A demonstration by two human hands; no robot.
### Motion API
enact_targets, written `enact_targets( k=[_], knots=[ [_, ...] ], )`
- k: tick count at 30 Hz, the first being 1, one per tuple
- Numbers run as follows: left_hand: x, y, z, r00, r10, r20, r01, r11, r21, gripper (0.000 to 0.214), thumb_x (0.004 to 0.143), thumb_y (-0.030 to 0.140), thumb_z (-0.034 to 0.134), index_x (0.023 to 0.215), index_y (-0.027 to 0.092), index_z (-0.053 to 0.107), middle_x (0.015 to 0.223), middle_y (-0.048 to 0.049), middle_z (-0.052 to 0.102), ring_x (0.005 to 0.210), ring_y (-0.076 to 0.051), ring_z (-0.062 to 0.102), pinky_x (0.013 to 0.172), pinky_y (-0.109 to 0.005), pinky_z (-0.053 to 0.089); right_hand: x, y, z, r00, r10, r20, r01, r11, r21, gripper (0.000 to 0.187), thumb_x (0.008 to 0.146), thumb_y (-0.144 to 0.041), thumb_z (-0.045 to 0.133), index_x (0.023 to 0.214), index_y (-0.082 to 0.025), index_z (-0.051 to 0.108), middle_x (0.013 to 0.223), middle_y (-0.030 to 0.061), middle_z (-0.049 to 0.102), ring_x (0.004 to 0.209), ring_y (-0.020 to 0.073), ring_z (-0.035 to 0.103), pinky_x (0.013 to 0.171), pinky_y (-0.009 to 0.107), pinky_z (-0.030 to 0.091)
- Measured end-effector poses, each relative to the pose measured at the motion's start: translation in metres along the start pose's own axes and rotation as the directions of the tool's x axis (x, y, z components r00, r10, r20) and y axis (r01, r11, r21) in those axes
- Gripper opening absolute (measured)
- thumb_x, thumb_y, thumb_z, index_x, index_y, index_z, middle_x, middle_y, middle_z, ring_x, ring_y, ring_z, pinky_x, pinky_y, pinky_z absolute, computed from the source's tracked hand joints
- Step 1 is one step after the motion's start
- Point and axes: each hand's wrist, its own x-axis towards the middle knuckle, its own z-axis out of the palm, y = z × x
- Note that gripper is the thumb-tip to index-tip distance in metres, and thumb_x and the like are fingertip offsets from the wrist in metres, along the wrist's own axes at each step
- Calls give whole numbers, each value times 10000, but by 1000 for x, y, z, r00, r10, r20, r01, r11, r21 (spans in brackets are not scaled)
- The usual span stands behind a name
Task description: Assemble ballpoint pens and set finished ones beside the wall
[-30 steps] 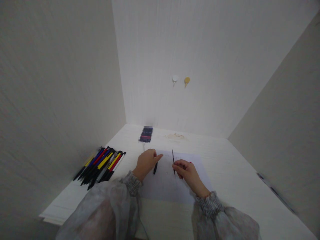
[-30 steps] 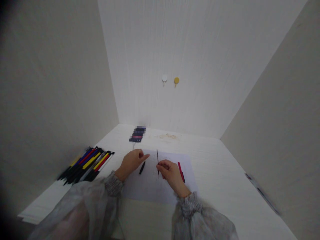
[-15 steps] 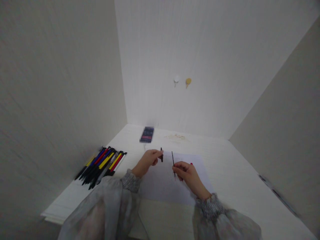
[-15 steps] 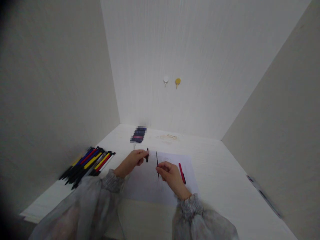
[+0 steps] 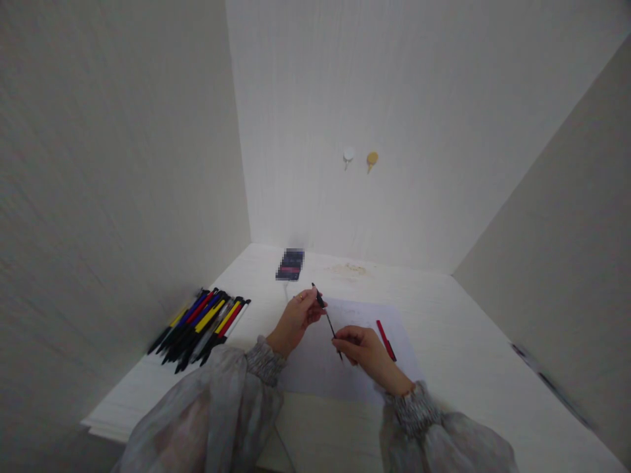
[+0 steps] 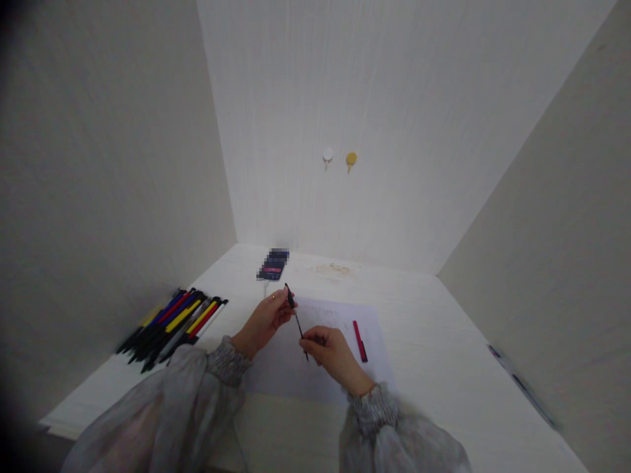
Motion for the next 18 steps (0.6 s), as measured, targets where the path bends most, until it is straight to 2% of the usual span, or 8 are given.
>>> enact_targets(
  k=[7, 14, 16, 18],
  knots=[
    [-1, 1, 1, 1000, 20, 10, -19, 999, -29, 297, 716, 424, 536, 798, 142, 492, 724, -36, 601, 633, -90, 587, 544, -173, 436, 1, 3, 0, 1000, -2, -8, 2, 1000, 1, 162, 669, -308, 566, 663, -146, 570, 470, -43, 495, 339, 33, 330, 341, 174, 231],
    [-6, 3, 6, 999, 33, 26, -34, 998, 47, 320, 692, 446, 548, 785, 144, 496, 731, -43, 625, 653, -113, 594, 585, -205, 430, 5, 7, -1, 998, -6, -61, 5, 1000, -17, 179, 670, -328, 553, 671, -149, 565, 482, -41, 491, 355, 50, 350, 357, 188, 256],
    [-8, 4, 7, 997, 56, 45, -60, 994, 87, 317, 688, 446, 550, 772, 144, 501, 752, -52, 636, 670, -122, 597, 596, -213, 428, 6, 7, -2, 990, -57, -128, 48, 996, -72, 177, 688, -326, 536, 685, -151, 568, 508, -32, 502, 406, 69, 397, 396, 198, 298],
    [-9, 3, 9, 996, 74, 56, -81, 988, 133, 304, 682, 434, 559, 755, 143, 511, 769, -56, 643, 685, -129, 599, 612, -224, 429, 6, 8, -5, 965, -162, -205, 123, 974, -190, 173, 714, -315, 512, 698, -156, 577, 566, -10, 531, 506, 99, 461, 481, 217, 357]
  ],
)
